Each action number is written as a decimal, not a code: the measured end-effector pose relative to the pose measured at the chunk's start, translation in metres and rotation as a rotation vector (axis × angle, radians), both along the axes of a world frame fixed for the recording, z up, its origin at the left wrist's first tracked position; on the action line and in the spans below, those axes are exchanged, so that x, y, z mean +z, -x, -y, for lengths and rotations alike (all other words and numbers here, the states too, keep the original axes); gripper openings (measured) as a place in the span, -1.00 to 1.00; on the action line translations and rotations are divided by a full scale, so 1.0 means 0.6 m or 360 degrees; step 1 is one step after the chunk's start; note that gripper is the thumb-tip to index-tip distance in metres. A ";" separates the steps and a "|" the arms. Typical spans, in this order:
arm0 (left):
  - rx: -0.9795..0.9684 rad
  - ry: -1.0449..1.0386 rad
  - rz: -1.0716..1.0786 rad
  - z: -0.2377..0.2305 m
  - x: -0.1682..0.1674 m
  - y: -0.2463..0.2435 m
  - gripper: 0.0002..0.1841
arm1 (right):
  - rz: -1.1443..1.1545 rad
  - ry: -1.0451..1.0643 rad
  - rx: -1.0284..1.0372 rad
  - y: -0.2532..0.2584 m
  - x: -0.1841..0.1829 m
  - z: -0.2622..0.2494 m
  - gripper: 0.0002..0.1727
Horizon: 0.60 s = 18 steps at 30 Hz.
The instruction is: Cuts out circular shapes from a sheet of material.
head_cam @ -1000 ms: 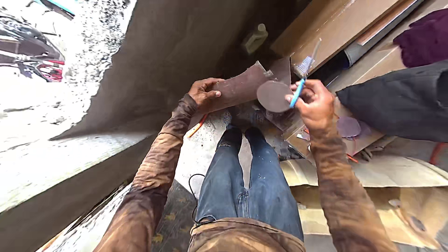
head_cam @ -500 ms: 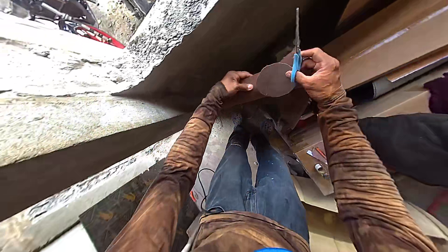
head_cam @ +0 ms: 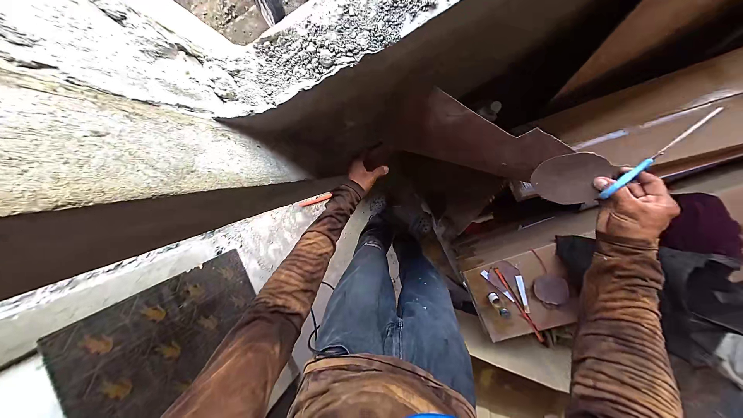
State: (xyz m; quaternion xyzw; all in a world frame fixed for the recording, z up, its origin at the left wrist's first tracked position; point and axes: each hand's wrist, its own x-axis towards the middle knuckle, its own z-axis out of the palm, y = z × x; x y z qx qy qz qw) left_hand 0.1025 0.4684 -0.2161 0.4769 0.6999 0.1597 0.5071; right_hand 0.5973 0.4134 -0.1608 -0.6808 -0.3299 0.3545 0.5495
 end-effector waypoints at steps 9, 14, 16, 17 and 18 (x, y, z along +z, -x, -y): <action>-0.0514 -0.0389 0.0847 -0.128 0.062 -0.127 -0.78 | 0.0196 0.0064 -0.0139 -0.007 0.019 0.105 -0.40; -0.0124 0.0102 0.0943 -0.032 0.138 -0.196 -0.68 | 0.0702 0.0264 -0.0412 -0.018 0.104 0.142 -0.27; -0.0046 0.0137 0.1018 -0.003 0.169 -0.203 -0.67 | 0.0768 0.0290 -0.0504 -0.005 0.148 0.157 -0.29; -0.0058 0.0144 0.1034 0.006 0.182 -0.200 -0.65 | 0.0770 0.0261 -0.0566 0.005 0.165 0.166 -0.31; -0.0092 0.0156 0.1038 0.016 0.195 -0.194 -0.63 | 0.0736 0.0204 -0.0632 0.017 0.176 0.178 -0.32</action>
